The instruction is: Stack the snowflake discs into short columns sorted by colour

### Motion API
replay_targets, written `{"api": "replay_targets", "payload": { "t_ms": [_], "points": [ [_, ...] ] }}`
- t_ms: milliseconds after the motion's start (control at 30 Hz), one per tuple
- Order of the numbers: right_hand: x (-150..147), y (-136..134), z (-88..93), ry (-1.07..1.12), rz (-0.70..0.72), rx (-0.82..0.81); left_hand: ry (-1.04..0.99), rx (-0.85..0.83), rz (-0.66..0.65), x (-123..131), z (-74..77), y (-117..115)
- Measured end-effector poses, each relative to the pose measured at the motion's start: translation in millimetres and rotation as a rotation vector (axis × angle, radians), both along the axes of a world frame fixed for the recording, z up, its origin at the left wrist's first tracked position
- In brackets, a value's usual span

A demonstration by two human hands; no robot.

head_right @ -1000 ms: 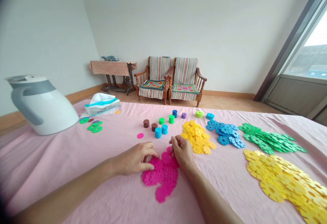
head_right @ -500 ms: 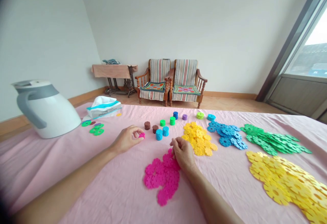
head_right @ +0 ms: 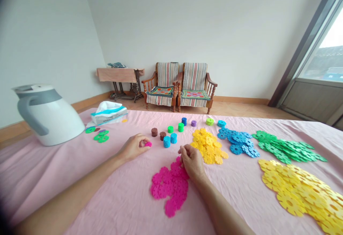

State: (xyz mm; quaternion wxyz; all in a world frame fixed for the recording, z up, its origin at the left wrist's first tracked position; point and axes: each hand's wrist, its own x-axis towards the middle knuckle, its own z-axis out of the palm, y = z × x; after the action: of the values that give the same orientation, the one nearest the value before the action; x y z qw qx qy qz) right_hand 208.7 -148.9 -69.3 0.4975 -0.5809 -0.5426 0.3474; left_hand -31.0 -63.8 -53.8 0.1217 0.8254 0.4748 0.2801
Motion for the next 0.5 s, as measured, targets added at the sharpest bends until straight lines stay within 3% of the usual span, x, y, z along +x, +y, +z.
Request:
{"api": "replay_targets", "payload": {
  "t_ms": [200,367,433,500],
  "points": [
    [-1.7,-0.5,1.3,0.043,-0.01,0.003,0.017,0.0,-0.002,-1.8,-3.7,3.3],
    [0.7,-1.8,2.5,0.176,-0.101,0.017,-0.023,0.072,-0.027,5.4,9.6,-14.2],
    [2.6,-2.3,3.9,0.247,-0.174,0.033,-0.026,0.035,-0.152,13.3,19.1,-28.2],
    [4.0,-2.4,5.4,0.286,-0.216,0.037,0.024,-0.122,-0.388,21.8,27.8,-42.3]
  ]
}}
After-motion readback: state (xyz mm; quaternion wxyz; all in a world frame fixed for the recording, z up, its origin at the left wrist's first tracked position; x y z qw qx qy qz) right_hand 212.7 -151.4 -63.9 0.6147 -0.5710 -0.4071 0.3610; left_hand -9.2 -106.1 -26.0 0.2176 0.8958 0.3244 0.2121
